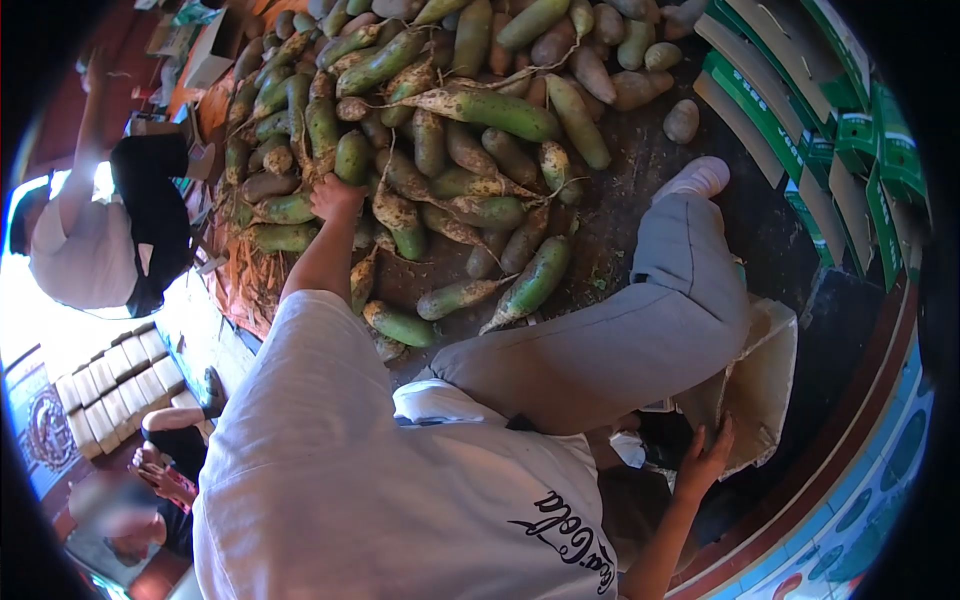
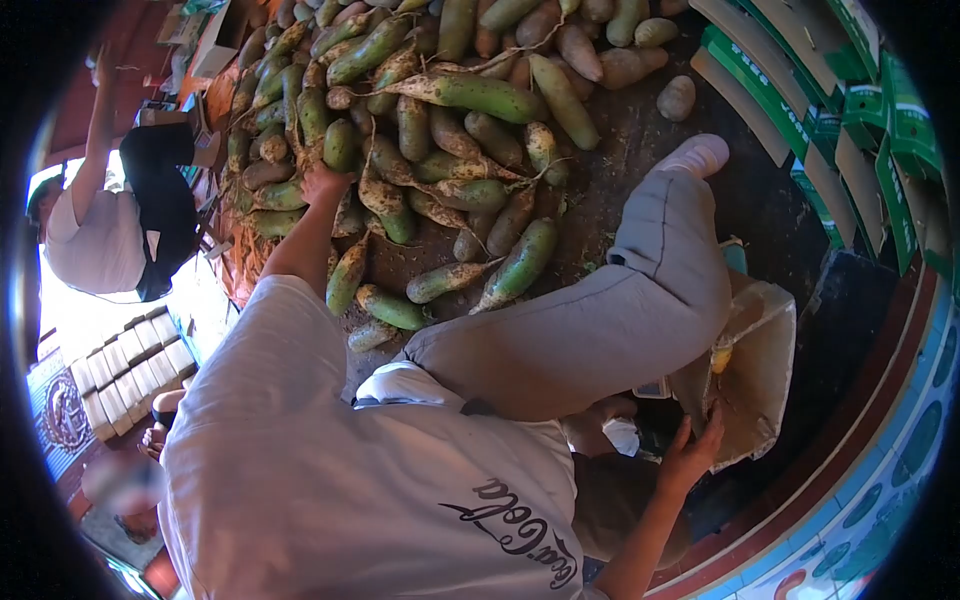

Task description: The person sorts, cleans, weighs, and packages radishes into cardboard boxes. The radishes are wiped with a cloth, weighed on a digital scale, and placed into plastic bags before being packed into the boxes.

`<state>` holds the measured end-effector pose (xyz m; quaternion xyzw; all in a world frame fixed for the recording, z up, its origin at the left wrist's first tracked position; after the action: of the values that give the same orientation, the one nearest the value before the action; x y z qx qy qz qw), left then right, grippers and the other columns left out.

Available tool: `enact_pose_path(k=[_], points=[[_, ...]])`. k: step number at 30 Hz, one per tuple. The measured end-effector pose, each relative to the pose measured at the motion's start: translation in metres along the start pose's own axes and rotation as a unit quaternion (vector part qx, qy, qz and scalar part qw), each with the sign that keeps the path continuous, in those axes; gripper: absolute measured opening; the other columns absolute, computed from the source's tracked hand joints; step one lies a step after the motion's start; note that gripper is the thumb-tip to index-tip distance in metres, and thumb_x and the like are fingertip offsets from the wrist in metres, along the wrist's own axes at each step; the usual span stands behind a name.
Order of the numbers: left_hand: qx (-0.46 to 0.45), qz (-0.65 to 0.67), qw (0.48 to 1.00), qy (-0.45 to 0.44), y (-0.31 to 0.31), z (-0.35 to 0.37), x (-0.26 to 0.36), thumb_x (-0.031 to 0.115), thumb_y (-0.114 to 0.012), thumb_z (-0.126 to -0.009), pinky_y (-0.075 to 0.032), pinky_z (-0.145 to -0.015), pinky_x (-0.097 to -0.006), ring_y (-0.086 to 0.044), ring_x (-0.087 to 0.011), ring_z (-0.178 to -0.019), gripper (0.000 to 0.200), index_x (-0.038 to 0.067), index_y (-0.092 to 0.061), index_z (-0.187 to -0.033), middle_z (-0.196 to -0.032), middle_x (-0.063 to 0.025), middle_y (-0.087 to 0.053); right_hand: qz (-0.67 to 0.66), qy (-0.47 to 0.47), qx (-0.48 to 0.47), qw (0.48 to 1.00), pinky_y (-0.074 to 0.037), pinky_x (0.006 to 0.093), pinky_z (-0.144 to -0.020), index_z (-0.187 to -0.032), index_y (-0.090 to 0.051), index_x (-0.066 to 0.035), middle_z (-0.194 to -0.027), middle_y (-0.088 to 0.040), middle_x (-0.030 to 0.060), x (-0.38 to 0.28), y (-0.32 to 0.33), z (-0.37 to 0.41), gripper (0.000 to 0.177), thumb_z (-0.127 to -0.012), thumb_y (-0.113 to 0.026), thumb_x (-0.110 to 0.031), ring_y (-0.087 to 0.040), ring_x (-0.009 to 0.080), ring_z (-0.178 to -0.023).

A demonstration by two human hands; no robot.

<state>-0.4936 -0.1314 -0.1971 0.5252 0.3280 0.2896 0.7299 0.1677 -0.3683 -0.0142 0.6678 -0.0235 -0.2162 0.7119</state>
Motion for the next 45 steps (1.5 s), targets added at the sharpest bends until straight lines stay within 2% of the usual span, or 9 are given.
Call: enact_pose_path(k=[5, 11, 20, 25, 28, 34, 38, 42, 45], points=[[-0.077, 0.199, 0.974, -0.072, -0.032, -0.011, -0.003, 0.037, -0.079, -0.057, -0.046, -0.082, -0.0390, -0.058, -0.0292, -0.096, 0.064, 0.003, -0.054, -0.105, -0.106, -0.0151, -0.058, 0.098, 0.157, 0.105, 0.977, -0.039, 0.0434, -0.089, -0.114, -0.051, -0.003, -0.112, -0.054, 0.0168, -0.050, 0.017, 0.007, 0.034, -0.081, -0.058, -0.007, -0.051, 0.0343, -0.103], [-0.197, 0.648, 0.703, -0.218, 0.066, 0.081, 0.048, 0.010, -0.069, -0.072, -0.048, -0.077, -0.0324, -0.057, -0.0196, -0.089, 0.042, 0.005, -0.052, -0.110, -0.097, -0.0067, -0.059, -0.110, 0.006, -0.090, 0.990, -0.044, 0.0435, -0.080, -0.104, -0.056, -0.004, -0.104, -0.056, 0.0188, -0.016, -0.097, 0.036, 0.033, -0.073, -0.065, -0.011, -0.054, 0.0365, -0.095], [-0.292, 0.723, 0.550, -0.298, 0.190, 0.182, 0.144, 0.016, -0.072, -0.072, -0.035, -0.097, -0.0401, -0.049, -0.0229, -0.107, 0.054, 0.005, -0.047, -0.118, -0.113, -0.0075, -0.054, -0.088, -0.096, -0.227, 0.965, -0.044, 0.0426, -0.089, -0.127, -0.042, -0.012, -0.118, -0.050, 0.0208, -0.025, -0.275, 0.029, 0.068, -0.068, -0.072, -0.030, -0.052, 0.0367, -0.105], [-0.331, 0.743, 0.471, -0.341, 0.221, 0.214, 0.176, 0.015, -0.069, -0.072, -0.031, -0.102, -0.0474, -0.044, -0.0271, -0.117, 0.062, 0.006, -0.040, -0.126, -0.122, -0.0110, -0.050, -0.193, -0.028, -0.288, 0.938, -0.045, 0.0435, -0.086, -0.110, -0.056, -0.005, -0.104, -0.059, 0.0191, -0.013, -0.344, 0.035, 0.045, -0.069, -0.064, -0.021, -0.055, 0.0363, -0.098], [-0.392, 0.769, 0.419, -0.281, 0.209, 0.226, 0.189, 0.019, -0.071, -0.072, -0.031, -0.103, -0.0474, -0.044, -0.0286, -0.117, 0.067, 0.006, -0.038, -0.128, -0.125, -0.0115, -0.048, -0.189, -0.041, -0.319, 0.928, -0.044, 0.0437, -0.085, -0.105, -0.059, -0.003, -0.100, -0.060, 0.0202, -0.025, -0.245, 0.005, 0.041, -0.067, -0.060, -0.019, -0.055, 0.0373, -0.096], [-0.499, 0.809, 0.244, -0.192, 0.181, 0.231, 0.206, 0.035, -0.070, -0.074, -0.025, -0.106, -0.0504, -0.040, -0.0317, -0.121, 0.072, 0.007, -0.035, -0.130, -0.129, -0.0152, -0.044, -0.550, -0.057, -0.051, 0.832, -0.041, 0.0311, -0.078, -0.083, -0.055, 0.002, -0.086, -0.056, 0.0096, -0.023, 0.029, -0.023, 0.024, -0.062, -0.054, -0.010, -0.054, 0.0201, -0.085], [-0.463, 0.806, 0.278, -0.241, 0.192, 0.251, 0.206, 0.030, -0.068, -0.076, -0.023, -0.109, -0.0458, -0.039, -0.0305, -0.122, 0.070, 0.003, -0.034, -0.131, -0.131, -0.0153, -0.043, -0.720, 0.015, 0.040, 0.693, -0.039, 0.0333, -0.088, -0.093, -0.053, 0.003, -0.098, -0.053, 0.0119, -0.113, 0.106, -0.068, 0.035, -0.059, -0.049, -0.003, -0.051, 0.0225, -0.092], [-0.511, 0.743, 0.332, -0.275, 0.201, 0.267, 0.194, 0.030, -0.063, -0.079, -0.032, -0.104, -0.0442, -0.045, -0.0308, -0.116, 0.063, 0.000, -0.037, -0.128, -0.126, -0.0166, -0.046, -0.578, 0.324, 0.079, 0.745, -0.034, 0.0396, -0.091, -0.096, -0.053, -0.002, -0.103, -0.047, 0.0148, -0.247, 0.087, -0.144, 0.025, -0.072, -0.055, -0.007, -0.044, 0.0313, -0.103], [-0.393, 0.701, 0.367, -0.469, 0.229, 0.288, 0.184, 0.022, -0.057, -0.086, -0.049, -0.088, -0.0362, -0.053, -0.0256, -0.107, 0.044, -0.001, -0.043, -0.121, -0.116, -0.0130, -0.053, -0.512, 0.311, 0.054, 0.799, -0.035, 0.0445, -0.093, -0.117, -0.041, -0.007, -0.119, -0.042, 0.0177, -0.313, 0.046, -0.152, 0.051, -0.072, -0.063, -0.016, -0.041, 0.0383, -0.111]])
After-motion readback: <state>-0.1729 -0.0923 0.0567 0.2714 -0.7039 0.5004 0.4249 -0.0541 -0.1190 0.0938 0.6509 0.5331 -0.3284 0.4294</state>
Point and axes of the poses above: each hand's wrist, its own z-axis away from the middle knuckle, its own y-axis out of the back of the hand, x = y × z, the point moved 5 cm from there along -z, towards the middle knuckle
